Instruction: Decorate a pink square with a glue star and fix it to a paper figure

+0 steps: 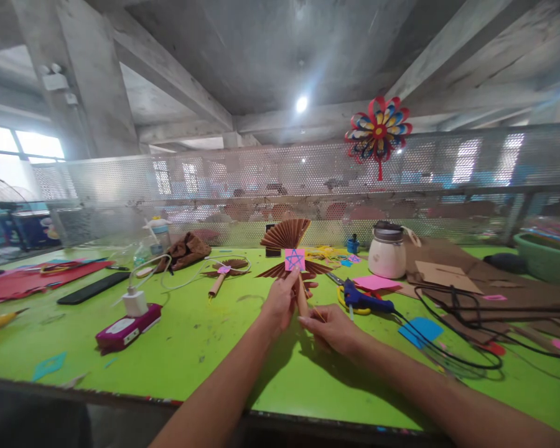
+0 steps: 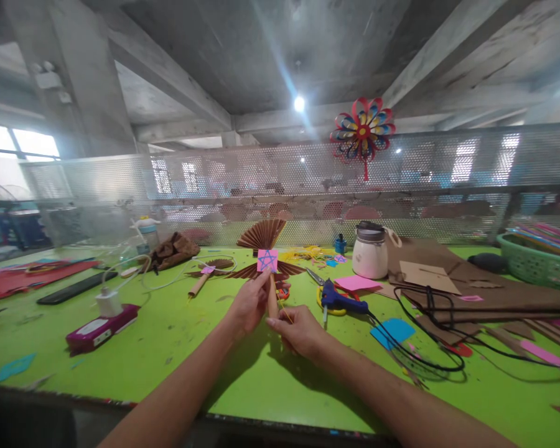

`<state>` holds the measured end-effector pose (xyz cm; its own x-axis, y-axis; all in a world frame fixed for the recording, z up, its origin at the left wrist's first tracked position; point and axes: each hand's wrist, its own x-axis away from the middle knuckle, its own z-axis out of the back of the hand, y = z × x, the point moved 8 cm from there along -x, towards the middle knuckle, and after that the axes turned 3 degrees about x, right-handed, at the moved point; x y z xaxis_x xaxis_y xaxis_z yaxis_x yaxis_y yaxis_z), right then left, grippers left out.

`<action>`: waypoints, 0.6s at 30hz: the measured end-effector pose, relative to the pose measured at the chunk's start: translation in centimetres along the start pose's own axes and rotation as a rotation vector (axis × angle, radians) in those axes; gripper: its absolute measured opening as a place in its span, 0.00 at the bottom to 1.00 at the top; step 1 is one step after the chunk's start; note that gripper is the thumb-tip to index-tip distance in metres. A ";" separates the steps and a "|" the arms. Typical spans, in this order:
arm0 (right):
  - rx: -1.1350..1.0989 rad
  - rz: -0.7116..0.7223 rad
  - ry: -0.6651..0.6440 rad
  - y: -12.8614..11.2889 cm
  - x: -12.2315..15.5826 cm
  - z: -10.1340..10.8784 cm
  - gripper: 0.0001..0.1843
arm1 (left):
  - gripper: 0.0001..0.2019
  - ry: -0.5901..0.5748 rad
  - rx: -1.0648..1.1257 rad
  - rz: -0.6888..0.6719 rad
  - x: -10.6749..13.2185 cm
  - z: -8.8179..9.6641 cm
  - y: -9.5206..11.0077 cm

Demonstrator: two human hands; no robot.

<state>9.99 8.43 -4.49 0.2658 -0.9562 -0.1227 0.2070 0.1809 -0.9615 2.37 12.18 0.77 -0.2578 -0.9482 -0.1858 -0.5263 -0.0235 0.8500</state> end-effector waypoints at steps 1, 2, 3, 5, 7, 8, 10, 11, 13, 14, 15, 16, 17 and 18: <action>0.002 0.010 0.001 0.0 -0.1 0.1 0.26 | 0.12 -0.006 0.001 0.018 0.1 -0.1 -0.2; 0.006 0.021 0.001 0.0 -0.1 0.2 0.26 | 0.12 -0.007 0.001 0.030 0.1 -0.1 -0.3; 0.012 0.029 0.002 0.0 -0.2 0.3 0.26 | 0.11 -0.006 -0.001 0.034 0.1 -0.2 -0.4; 0.031 0.031 0.009 0.1 -0.2 0.4 0.25 | 0.10 0.002 -0.008 0.020 0.2 -0.2 -0.4; 0.035 0.025 0.006 0.2 -0.3 0.3 0.26 | 0.10 0.011 -0.015 -0.001 0.2 -0.1 -0.3; 0.033 0.023 0.001 0.3 -0.3 0.2 0.26 | 0.10 0.012 -0.015 -0.006 0.2 -0.1 -0.3; 0.028 0.022 -0.016 0.3 -0.4 0.0 0.26 | 0.12 0.011 -0.006 -0.003 0.2 0.1 -0.4; 0.028 0.022 -0.022 0.4 -0.4 0.0 0.25 | 0.13 0.019 0.000 0.002 0.1 0.2 -0.5; 0.030 0.016 -0.028 0.5 -0.4 -0.1 0.25 | 0.14 0.052 0.016 0.014 0.0 0.7 -0.6; 0.032 0.012 -0.033 0.5 -0.4 -0.1 0.25 | 0.14 0.070 0.027 0.018 0.0 0.9 -0.6; 0.039 0.010 -0.040 0.5 -0.4 -0.2 0.25 | 0.14 0.082 0.041 0.023 0.0 1.0 -0.6; 0.049 0.011 -0.049 0.4 -0.3 -0.3 0.26 | 0.13 0.087 0.063 0.025 0.0 1.0 -0.5; 0.060 0.015 -0.057 0.3 -0.3 -0.4 0.26 | 0.13 0.086 0.086 0.023 0.0 1.0 -0.3; 0.070 0.018 -0.064 0.2 -0.2 -0.5 0.26 | 0.12 0.084 0.105 0.019 0.1 0.9 -0.1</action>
<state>9.56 8.52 -4.82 0.3293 -0.9364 -0.1214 0.2661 0.2154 -0.9396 1.68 12.41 0.19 -0.2022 -0.9714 -0.1247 -0.6050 0.0237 0.7959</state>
